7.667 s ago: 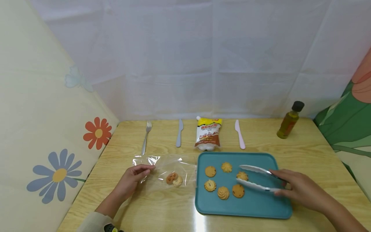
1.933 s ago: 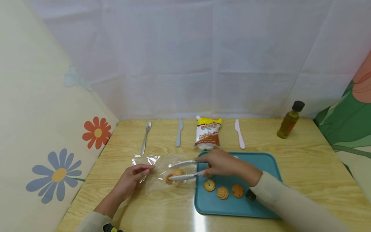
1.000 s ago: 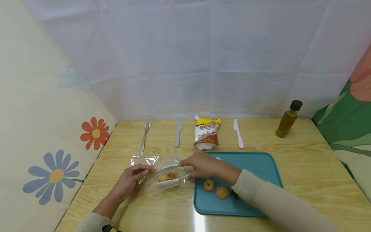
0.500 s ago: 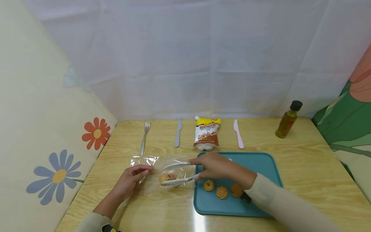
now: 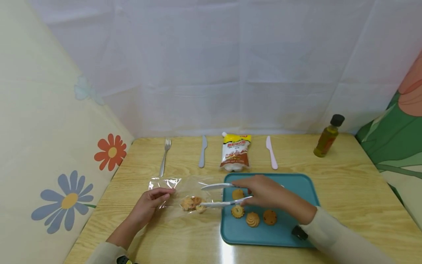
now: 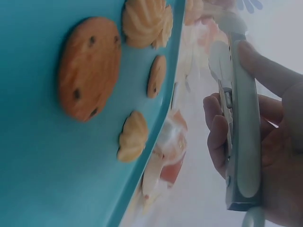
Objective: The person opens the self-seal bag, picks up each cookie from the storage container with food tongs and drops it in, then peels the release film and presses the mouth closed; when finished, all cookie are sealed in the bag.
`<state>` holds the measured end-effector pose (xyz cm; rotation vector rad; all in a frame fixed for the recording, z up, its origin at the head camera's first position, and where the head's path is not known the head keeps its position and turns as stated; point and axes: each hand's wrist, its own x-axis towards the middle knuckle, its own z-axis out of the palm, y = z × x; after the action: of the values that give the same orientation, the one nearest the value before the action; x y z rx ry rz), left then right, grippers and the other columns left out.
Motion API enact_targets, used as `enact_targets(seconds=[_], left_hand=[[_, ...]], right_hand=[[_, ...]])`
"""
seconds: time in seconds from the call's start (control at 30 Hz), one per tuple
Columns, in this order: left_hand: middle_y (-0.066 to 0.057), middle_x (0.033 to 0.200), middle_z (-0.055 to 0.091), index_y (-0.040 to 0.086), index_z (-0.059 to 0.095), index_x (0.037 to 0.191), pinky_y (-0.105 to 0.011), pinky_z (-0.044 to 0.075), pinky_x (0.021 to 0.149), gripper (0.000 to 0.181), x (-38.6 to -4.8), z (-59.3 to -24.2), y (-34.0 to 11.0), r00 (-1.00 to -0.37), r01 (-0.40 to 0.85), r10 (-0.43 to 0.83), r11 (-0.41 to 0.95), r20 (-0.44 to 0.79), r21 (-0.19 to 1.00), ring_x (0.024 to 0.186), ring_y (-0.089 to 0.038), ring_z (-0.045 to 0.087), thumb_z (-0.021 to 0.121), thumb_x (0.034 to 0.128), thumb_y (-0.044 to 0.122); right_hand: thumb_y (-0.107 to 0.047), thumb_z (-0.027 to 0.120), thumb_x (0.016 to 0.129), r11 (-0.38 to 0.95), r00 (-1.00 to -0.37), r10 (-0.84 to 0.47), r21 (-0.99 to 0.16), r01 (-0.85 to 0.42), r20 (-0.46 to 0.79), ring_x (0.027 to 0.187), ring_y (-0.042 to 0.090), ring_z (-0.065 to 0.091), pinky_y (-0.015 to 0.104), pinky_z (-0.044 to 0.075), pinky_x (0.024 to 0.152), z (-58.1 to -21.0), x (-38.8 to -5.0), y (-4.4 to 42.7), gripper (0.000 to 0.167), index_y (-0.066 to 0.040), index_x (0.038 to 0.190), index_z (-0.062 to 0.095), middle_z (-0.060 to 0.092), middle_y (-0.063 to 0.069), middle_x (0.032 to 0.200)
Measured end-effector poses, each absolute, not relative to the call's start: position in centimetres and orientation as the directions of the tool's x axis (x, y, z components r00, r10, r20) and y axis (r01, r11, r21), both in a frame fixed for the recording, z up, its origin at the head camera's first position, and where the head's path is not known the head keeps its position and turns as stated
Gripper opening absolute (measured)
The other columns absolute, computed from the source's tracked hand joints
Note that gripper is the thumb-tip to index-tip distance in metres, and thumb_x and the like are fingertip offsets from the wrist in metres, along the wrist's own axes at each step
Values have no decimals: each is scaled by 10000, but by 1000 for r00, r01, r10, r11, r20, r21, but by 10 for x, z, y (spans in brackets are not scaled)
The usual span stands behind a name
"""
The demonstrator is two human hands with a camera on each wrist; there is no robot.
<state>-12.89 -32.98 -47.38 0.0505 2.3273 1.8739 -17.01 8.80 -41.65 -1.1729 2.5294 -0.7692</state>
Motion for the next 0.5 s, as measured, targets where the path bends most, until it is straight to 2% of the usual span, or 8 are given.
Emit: enact_targets(seconds=[0.13,0.3,0.5], left_hand=[[54,1182,751,-165,642,1238,-143,501,923,317,-129,-473,-330,-988,-64,124,225,-94,972,1112,12,633,635,1016,60],[20,1198,751,-134,669,1228,-145,501,917,298,-129,-472,-330,-989,-60,119,244,-92,968,1104,7,634,641,1014,72],[5,1211,750,-129,673,1226,-146,501,912,300,-129,-472,-330,-988,-67,117,252,-99,966,1097,7,634,644,1014,82]], right_hand=[[-271,836,882,544,-669,-744,-576,-611,6,734,18,575,248,500,644,-417,-166,102,653,-124,1468,588,734,33,1183],[-280,838,878,570,-697,-717,-573,-589,3,833,51,625,256,519,684,-418,-160,119,648,-97,1451,598,733,40,1189],[-285,834,876,586,-714,-700,-560,-586,14,743,-8,535,225,466,621,-420,-151,140,648,-90,1449,601,734,31,1175]])
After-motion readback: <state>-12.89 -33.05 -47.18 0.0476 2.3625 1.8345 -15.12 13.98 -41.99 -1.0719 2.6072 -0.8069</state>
